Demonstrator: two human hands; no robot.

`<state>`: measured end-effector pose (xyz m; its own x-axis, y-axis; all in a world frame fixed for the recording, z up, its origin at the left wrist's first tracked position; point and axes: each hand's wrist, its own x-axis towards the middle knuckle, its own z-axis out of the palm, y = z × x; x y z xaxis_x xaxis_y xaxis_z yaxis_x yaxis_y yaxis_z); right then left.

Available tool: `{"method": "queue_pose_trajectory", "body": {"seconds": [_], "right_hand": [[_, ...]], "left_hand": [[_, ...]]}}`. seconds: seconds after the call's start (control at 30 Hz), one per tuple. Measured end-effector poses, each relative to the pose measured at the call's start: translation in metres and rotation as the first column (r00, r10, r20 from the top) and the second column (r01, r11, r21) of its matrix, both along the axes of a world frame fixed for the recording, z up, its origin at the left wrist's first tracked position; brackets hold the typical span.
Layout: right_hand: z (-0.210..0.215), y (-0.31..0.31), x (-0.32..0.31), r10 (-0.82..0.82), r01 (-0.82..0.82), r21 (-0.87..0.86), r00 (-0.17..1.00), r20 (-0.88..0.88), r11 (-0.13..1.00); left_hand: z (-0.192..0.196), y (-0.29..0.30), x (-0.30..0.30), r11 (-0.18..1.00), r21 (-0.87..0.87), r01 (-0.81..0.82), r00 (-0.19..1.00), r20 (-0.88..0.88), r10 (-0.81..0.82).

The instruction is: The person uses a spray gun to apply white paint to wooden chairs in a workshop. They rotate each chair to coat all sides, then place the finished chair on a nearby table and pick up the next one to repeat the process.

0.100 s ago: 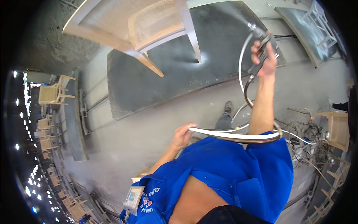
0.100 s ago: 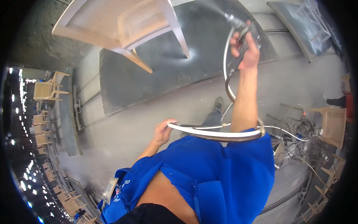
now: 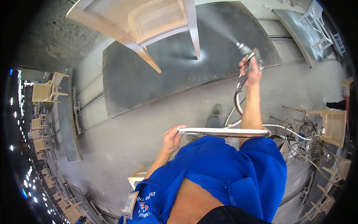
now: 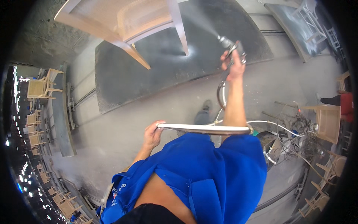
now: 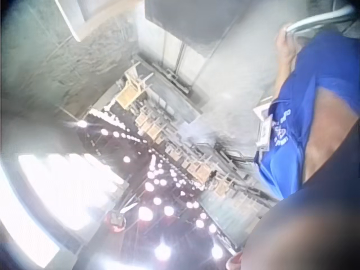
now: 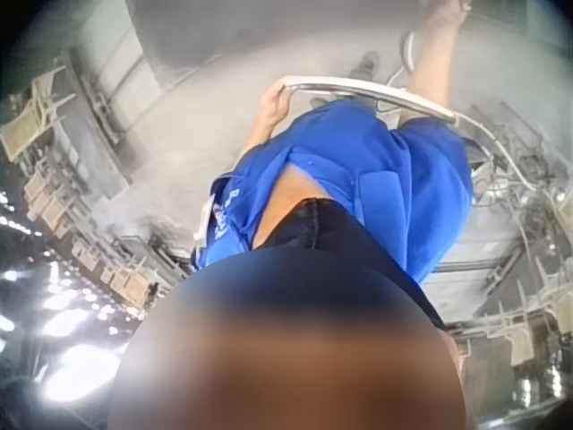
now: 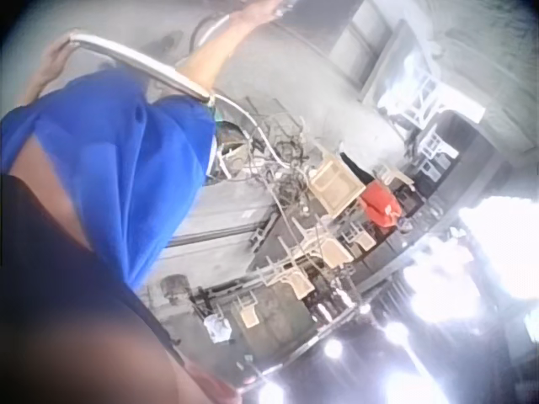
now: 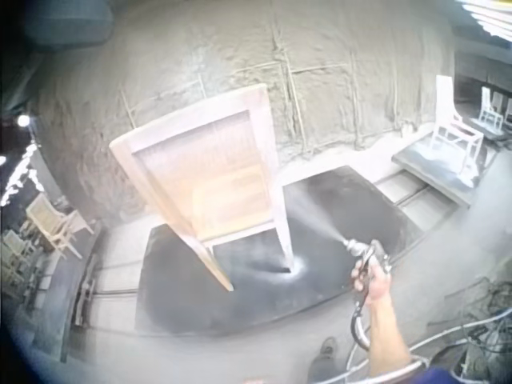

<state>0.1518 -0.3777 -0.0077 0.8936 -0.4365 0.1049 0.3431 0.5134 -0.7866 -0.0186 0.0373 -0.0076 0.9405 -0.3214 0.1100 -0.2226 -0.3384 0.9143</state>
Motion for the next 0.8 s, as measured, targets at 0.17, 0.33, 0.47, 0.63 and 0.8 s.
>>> {"method": "queue_pose_trajectory", "body": {"seconds": [0.17,0.33,0.47,0.63,0.8], "right_hand": [[-0.113,0.091,-0.010,-0.175,0.202,0.029,0.902,-0.396,0.979],[-0.161,0.158,-0.011,-0.314,0.398,-0.038,0.656,-0.686,0.916],[-0.123,0.193,-0.004,-0.365,0.507,-0.028,0.579,-0.729,0.861],[-0.005,0.224,-0.008,-0.500,0.538,-0.028,0.761,-0.413,0.842],[0.117,0.270,-0.006,-0.651,0.651,-0.052,0.759,0.003,0.758]], "left_hand": [[0.000,0.061,0.014,0.999,0.024,-0.048,0.999,0.000,0.048],[0.002,0.111,0.055,0.997,0.078,-0.026,0.999,0.045,0.022],[0.002,0.138,0.077,0.998,0.052,0.030,0.999,-0.044,-0.028],[-0.001,0.157,0.109,0.988,0.004,0.153,0.987,0.059,-0.153],[-0.003,0.205,0.142,0.954,-0.079,0.290,0.956,0.058,-0.286]]}}
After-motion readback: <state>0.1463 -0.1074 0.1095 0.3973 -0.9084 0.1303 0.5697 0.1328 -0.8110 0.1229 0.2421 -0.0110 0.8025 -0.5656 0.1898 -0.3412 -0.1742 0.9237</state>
